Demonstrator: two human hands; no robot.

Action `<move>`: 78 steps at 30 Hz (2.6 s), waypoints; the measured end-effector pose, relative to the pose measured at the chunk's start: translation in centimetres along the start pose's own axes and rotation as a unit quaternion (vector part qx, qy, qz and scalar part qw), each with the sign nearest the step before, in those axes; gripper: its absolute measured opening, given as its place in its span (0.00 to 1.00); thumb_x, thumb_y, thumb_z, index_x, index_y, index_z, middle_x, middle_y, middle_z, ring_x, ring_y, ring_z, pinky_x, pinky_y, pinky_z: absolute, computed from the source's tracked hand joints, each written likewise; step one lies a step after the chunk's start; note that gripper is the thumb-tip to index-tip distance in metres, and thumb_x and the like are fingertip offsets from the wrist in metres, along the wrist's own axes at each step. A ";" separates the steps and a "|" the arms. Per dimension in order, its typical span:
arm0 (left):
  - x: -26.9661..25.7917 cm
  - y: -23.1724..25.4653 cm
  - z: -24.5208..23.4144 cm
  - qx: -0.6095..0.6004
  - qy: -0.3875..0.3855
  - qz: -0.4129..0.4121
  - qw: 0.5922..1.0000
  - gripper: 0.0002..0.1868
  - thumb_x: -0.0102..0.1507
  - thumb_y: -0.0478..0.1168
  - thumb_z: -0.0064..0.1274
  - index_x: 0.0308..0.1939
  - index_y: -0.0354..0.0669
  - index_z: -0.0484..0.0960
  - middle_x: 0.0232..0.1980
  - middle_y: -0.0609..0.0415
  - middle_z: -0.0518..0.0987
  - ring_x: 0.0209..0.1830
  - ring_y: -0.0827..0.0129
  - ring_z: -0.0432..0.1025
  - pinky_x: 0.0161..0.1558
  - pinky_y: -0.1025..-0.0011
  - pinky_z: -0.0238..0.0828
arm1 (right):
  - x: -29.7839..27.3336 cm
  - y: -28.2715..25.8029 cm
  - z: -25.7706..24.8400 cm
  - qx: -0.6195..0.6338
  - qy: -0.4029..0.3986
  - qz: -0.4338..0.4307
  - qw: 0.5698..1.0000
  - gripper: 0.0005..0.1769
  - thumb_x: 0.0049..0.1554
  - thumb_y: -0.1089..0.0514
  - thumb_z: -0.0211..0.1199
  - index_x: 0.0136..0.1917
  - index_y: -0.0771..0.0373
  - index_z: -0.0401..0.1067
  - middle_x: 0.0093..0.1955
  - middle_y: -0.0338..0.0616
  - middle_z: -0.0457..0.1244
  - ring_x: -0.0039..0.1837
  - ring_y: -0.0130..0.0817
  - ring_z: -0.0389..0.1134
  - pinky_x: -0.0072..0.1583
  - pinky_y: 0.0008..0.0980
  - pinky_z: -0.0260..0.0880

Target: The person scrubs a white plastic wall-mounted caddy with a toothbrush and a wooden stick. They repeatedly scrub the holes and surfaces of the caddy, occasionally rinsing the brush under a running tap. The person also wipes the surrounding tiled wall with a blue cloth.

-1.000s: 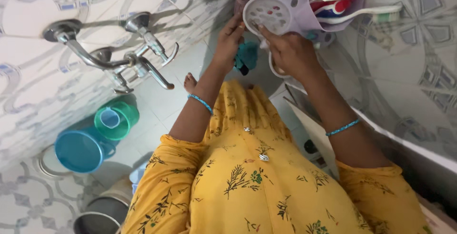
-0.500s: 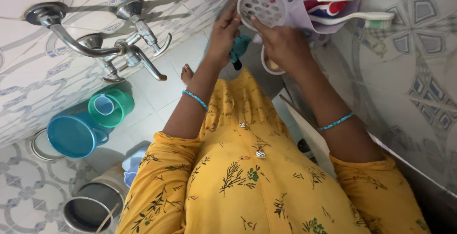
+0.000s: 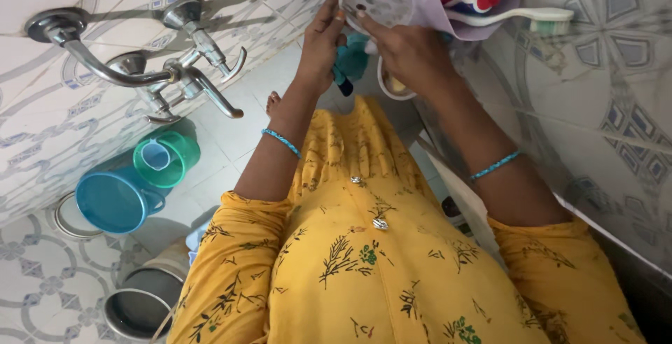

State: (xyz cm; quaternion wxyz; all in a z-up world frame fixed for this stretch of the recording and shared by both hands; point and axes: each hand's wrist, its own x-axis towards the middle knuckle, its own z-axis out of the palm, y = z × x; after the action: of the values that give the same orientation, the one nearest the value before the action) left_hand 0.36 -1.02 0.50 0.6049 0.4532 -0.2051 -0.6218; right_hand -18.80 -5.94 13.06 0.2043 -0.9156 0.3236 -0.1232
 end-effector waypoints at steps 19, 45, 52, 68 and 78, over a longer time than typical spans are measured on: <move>-0.7 1.0 -0.2 0.026 -0.028 0.023 0.999 0.26 0.74 0.34 0.46 0.78 0.47 0.67 0.43 0.66 0.75 0.32 0.81 0.59 0.35 0.80 0.60 | -0.7 -0.8 0.3 -0.022 -0.003 0.036 0.999 0.27 0.65 0.61 0.60 0.77 0.50 0.68 0.37 0.52 0.68 0.39 0.50 0.71 0.43 0.46 0.71; -0.4 0.5 -0.2 0.100 -0.027 0.039 0.994 0.28 0.75 0.35 0.45 0.80 0.46 0.63 0.46 0.67 0.76 0.34 0.82 0.58 0.37 0.80 0.59 | 0.4 -0.7 -0.1 -0.048 -0.053 0.063 0.995 0.24 0.61 0.60 0.59 0.70 0.51 0.73 0.41 0.55 0.69 0.43 0.54 0.72 0.45 0.51 0.71; -0.4 -0.1 -0.1 0.066 -0.025 0.016 0.997 0.28 0.75 0.34 0.44 0.79 0.47 0.62 0.45 0.65 0.76 0.36 0.81 0.61 0.40 0.79 0.62 | 0.3 -1.9 0.0 -0.104 -0.057 0.099 0.988 0.28 0.61 0.64 0.57 0.74 0.50 0.70 0.43 0.53 0.70 0.45 0.53 0.73 0.46 0.50 0.72; 0.2 0.6 -0.5 0.088 -0.015 0.012 0.996 0.27 0.75 0.36 0.45 0.79 0.45 0.64 0.48 0.62 0.78 0.34 0.80 0.61 0.37 0.79 0.64 | 1.0 -2.6 2.8 -0.044 0.063 0.177 0.981 0.29 0.62 0.62 0.60 0.76 0.50 0.68 0.38 0.55 0.68 0.41 0.55 0.71 0.46 0.51 0.71; 0.5 0.7 -0.5 0.062 -0.009 -0.016 0.998 0.27 0.74 0.35 0.44 0.79 0.47 0.63 0.40 0.63 0.74 0.30 0.80 0.60 0.33 0.78 0.63 | 1.0 -1.3 1.3 0.087 0.014 0.105 0.991 0.26 0.63 0.63 0.58 0.75 0.55 0.68 0.41 0.51 0.70 0.43 0.53 0.73 0.47 0.49 0.72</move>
State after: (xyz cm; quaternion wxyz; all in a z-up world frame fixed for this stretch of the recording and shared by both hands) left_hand 1.21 -1.48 0.67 0.5634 0.4879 -0.2415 -0.6215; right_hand -16.84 -5.27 12.62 0.2901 -0.8537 0.4087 -0.1414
